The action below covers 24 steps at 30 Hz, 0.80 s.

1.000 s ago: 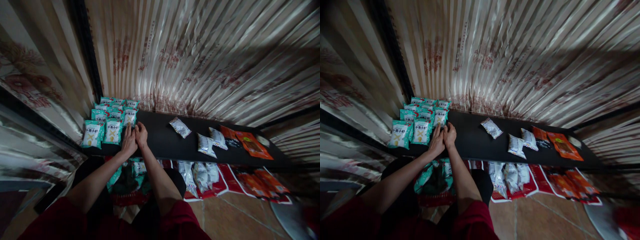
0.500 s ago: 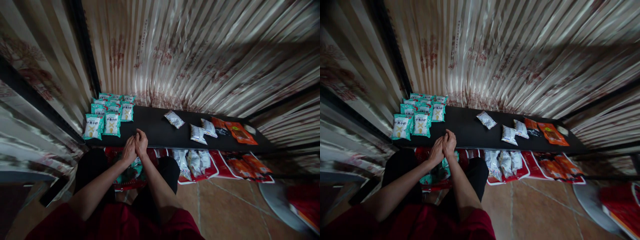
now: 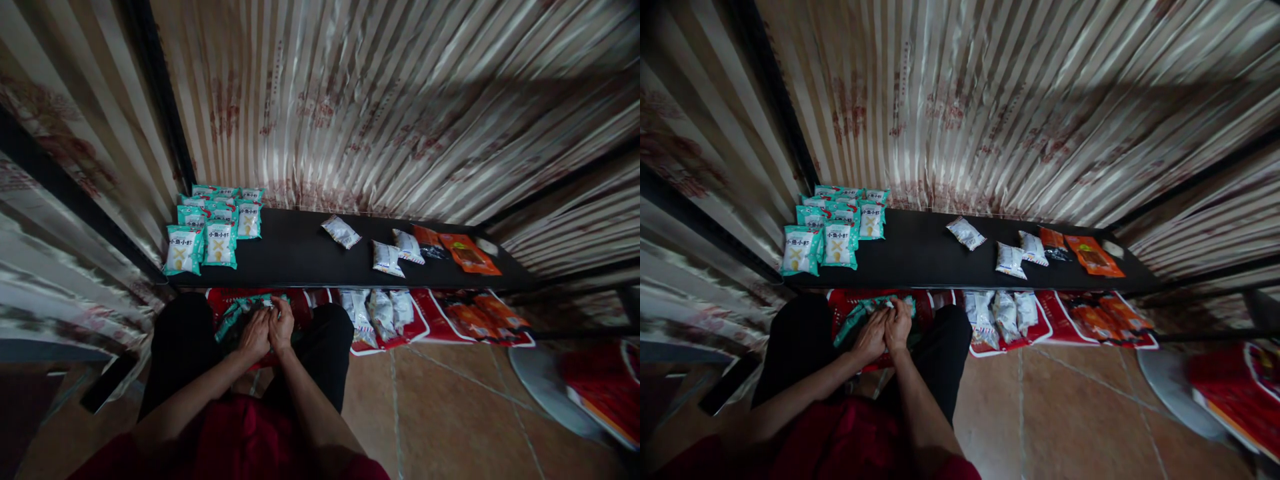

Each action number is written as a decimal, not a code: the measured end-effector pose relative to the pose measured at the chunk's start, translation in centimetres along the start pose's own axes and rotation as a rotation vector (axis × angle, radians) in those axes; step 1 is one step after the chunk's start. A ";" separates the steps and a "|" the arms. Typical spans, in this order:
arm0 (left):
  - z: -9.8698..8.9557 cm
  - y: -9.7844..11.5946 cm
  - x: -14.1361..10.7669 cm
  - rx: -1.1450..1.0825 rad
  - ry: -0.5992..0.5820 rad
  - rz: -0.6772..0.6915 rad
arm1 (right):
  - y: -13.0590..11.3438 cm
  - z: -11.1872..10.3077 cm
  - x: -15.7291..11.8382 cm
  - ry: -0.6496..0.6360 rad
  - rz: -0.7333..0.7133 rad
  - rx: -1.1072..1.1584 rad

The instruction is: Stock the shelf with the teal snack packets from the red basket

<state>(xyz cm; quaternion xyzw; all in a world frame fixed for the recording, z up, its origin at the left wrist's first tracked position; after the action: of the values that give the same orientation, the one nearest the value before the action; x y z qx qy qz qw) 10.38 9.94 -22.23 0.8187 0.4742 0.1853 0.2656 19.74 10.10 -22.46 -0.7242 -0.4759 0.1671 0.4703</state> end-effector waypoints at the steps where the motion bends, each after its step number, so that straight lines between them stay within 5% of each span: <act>1: 0.5 -0.2 -0.1 0.016 -0.031 -0.034 | 0.6 0.3 -0.2 -0.007 0.022 -0.025; 6: 2.0 -0.8 -0.2 0.042 -0.128 -0.181 | 3.1 1.4 -1.0 0.001 0.115 -0.163; 11: 2.6 -1.7 0.2 0.006 -0.088 -0.367 | 4.8 2.1 -1.7 -0.016 0.219 -0.226; 24: 4.2 -3.7 2.5 -0.159 -0.169 -0.737 | 6.4 3.6 -2.1 -0.093 0.344 -0.269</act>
<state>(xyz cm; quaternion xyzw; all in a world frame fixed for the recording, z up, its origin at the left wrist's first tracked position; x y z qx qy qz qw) 11.41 12.55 -27.68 0.5827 0.6971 0.0456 0.4152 19.59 9.53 -30.11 -0.8425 -0.3845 0.2130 0.3115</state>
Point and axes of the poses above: each hand's wrist, its own x-axis towards the middle knuckle, its own z-axis out of the palm, y = z × x, the point moved 1 cm from there along x, towards the middle knuckle, and after that the axes turned 4 degrees about y, right-handed, at the moved point
